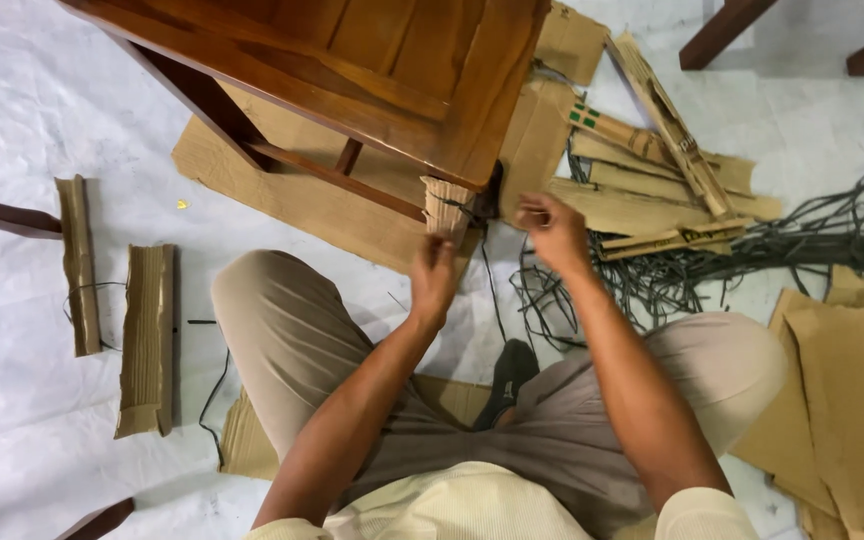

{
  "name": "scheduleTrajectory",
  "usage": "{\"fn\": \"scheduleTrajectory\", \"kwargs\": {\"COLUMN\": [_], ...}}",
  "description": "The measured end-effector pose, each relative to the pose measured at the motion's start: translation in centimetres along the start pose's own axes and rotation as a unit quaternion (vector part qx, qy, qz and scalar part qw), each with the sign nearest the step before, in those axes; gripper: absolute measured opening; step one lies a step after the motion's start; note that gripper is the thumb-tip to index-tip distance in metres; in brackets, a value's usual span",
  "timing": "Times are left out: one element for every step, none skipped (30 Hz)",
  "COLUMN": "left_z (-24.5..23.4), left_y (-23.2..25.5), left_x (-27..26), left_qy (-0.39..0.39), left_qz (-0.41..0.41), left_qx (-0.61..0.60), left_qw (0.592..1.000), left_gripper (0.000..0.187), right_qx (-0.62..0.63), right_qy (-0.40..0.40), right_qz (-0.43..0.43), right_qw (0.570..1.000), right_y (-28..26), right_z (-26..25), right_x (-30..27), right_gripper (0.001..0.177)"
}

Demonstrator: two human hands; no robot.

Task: Protecting the legs of a wooden stool using cardboard sleeves and securing them with plastic ties.

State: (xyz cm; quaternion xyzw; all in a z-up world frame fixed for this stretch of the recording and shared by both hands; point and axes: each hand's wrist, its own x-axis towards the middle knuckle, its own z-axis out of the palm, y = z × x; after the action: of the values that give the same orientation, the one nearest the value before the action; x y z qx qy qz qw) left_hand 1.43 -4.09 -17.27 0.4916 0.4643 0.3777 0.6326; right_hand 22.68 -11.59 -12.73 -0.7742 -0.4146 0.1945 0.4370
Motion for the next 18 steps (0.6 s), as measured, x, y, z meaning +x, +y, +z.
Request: {"fn": "scheduleTrajectory", "kwargs": {"left_z": [0.5, 1.1, 1.6, 2.0, 2.3, 2.7, 2.8, 3.0, 3.2, 3.2, 3.3, 3.3, 3.2, 3.2, 3.1, 3.0, 2.9, 2.8], "left_y": [-0.2, -0.4, -0.5, 0.0, 0.5, 1.0, 0.9, 0.7, 0.7, 0.5, 0.3, 0.1, -0.1, -0.2, -0.4, -0.1, 0.2, 0.4], "left_x": [-0.3, -0.6, -0.9, -1.3, -1.6, -2.0, -2.1, -2.2, -2.2, -2.1, -2.1, -2.1, -2.1, -2.1, -2.1, -2.1, -2.2, -2.2], "left_qy": [-0.003, -0.061, -0.118, -0.122, -0.159, -0.196, -0.198, -0.211, -0.222, -0.224, -0.232, -0.241, -0.242, -0.248, -0.254, -0.254, -0.256, -0.258], "left_qz": [-0.003, -0.021, -0.039, -0.042, -0.019, 0.004, 0.001, 0.019, 0.038, 0.038, 0.034, 0.031, 0.030, 0.040, 0.050, 0.050, 0.039, 0.028], "left_qx": [0.002, 0.068, 0.133, 0.134, 0.182, 0.229, 0.230, 0.253, 0.275, 0.275, 0.306, 0.337, 0.338, 0.347, 0.357, 0.358, 0.366, 0.375], "left_qw": [1.000, 0.996, 0.983, 0.983, 0.970, 0.953, 0.953, 0.944, 0.935, 0.934, 0.923, 0.910, 0.909, 0.904, 0.898, 0.897, 0.894, 0.890], "left_gripper": [0.024, 0.024, 0.024, 0.024, 0.024, 0.025, 0.025, 0.025, 0.025, 0.025, 0.026, 0.026, 0.026, 0.027, 0.027, 0.027, 0.027, 0.026], "right_qx": [0.000, -0.020, -0.041, -0.041, -0.105, -0.169, -0.169, -0.210, -0.250, -0.251, -0.243, -0.235, -0.234, -0.227, -0.219, -0.218, -0.220, -0.222], "right_qy": [0.001, 0.012, 0.023, 0.024, 0.013, 0.001, 0.001, -0.041, -0.084, -0.083, -0.132, -0.180, -0.180, -0.199, -0.218, -0.217, -0.214, -0.211], "right_qz": [0.004, 0.041, 0.077, 0.081, 0.098, 0.115, 0.118, 0.123, 0.125, 0.126, 0.107, 0.088, 0.089, 0.073, 0.056, 0.056, 0.071, 0.086], "right_qw": [1.000, 0.999, 0.996, 0.996, 0.990, 0.979, 0.978, 0.969, 0.956, 0.956, 0.955, 0.951, 0.951, 0.951, 0.950, 0.950, 0.949, 0.948], "right_y": [1.0, 2.1, 3.2, 5.1, 7.0, 9.0, 10.0, 11.1, 12.1, 14.1, 16.2, 18.2, 17.7, 17.1, 16.6, 16.7, 16.7, 16.8], "right_z": [-0.5, -1.0, -1.5, -1.6, -1.6, -1.6, -1.0, -0.5, 0.1, 1.1, 2.2, 3.2, 3.7, 4.2, 4.8, 5.2, 5.6, 6.1], "right_x": [-0.2, -0.4, -0.6, -1.0, -1.4, -1.7, -2.5, -3.2, -3.7, -4.3, -4.9, -5.6, -5.9, -6.3, -6.6, -6.8, -7.0, -7.2], "right_gripper": [0.030, 0.029, 0.028, 0.028, 0.027, 0.027, 0.027, 0.029, 0.031, 0.031, 0.034, 0.038, 0.038, 0.041, 0.044, 0.044, 0.047, 0.049]}}
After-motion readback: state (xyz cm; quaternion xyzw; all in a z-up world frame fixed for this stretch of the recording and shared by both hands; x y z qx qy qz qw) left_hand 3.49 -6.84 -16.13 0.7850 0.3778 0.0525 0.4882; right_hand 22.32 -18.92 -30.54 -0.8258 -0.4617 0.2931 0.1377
